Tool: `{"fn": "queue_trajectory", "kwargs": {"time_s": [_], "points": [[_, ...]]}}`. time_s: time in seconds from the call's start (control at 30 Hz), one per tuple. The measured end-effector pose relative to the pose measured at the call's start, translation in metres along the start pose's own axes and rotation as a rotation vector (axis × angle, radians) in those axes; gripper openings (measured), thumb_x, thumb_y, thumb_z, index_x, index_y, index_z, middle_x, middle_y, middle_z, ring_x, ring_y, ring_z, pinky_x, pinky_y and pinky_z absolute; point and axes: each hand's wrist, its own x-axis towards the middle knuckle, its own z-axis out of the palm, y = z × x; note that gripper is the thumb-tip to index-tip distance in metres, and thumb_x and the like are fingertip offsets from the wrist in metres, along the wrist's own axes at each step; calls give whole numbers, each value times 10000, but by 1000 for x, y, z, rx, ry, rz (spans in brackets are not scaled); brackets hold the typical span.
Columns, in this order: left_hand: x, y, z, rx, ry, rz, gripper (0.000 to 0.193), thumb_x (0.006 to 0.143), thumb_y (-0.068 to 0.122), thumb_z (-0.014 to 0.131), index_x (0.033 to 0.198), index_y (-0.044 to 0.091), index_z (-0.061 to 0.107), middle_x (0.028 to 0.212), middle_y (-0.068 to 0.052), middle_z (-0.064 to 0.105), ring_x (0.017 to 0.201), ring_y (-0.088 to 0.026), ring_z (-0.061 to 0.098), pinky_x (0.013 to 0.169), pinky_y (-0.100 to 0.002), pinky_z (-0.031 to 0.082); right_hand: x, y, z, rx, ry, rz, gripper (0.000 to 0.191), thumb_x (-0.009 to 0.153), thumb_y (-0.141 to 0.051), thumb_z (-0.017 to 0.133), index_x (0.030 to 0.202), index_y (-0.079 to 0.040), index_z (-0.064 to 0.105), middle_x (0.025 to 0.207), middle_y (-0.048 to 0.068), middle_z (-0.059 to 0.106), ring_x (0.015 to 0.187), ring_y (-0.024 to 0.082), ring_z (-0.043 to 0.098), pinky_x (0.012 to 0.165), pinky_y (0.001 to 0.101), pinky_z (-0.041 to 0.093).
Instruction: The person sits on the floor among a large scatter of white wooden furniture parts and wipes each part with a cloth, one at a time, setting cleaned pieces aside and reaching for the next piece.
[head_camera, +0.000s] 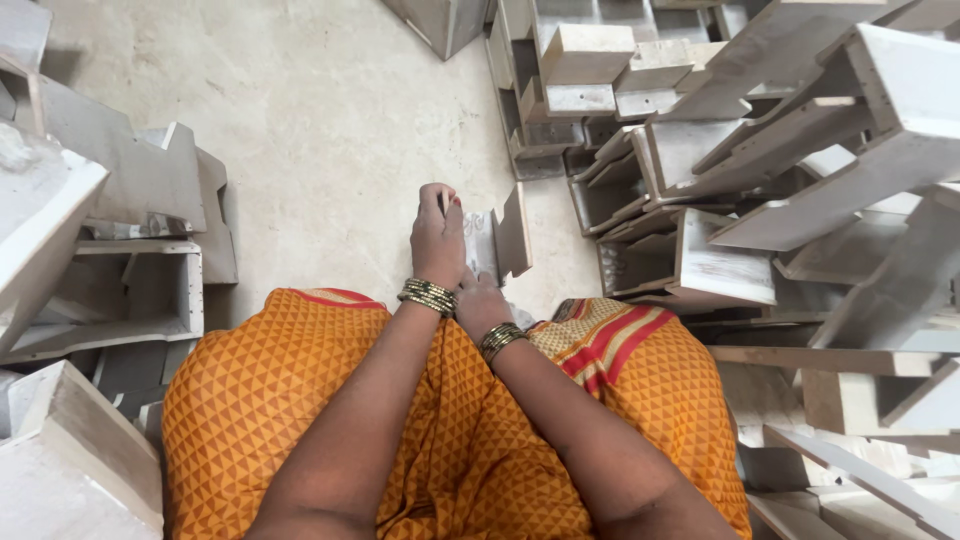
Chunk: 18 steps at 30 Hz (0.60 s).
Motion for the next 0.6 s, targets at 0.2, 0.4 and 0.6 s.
{"fn": "queue_trajectory", "kwargs": {"time_s": [0.2,0.4,0.6], "points": [[6,-26,-6,-86,-2,-47,264,993,279,556,1129,61,498,1028,-130,600,959,-287,579,872,-425,486,-20,-2,-72,405,-68,514,296,920,-177,615,1188,-154,737,1052,196,702,938,316,681,885,419,537],[4,-20,0,217,-104,-47,621,987,535,541,1374,68,404,1385,-219,417,1242,-402,407,1078,-523,351,-27,-6,-116,825,555,161,401,839,-36,587,1223,-43,702,1111,146,664,1035,315,675,934,402,542],[7,-9,-10,204,-246,-153,847,956,653,436,1564,100,233,1475,-219,366,1363,-419,361,1134,-540,309,-17,-19,-123,676,438,-1,673,698,-77,746,1329,39,543,1230,233,529,1087,403,585,883,442,511]]}}
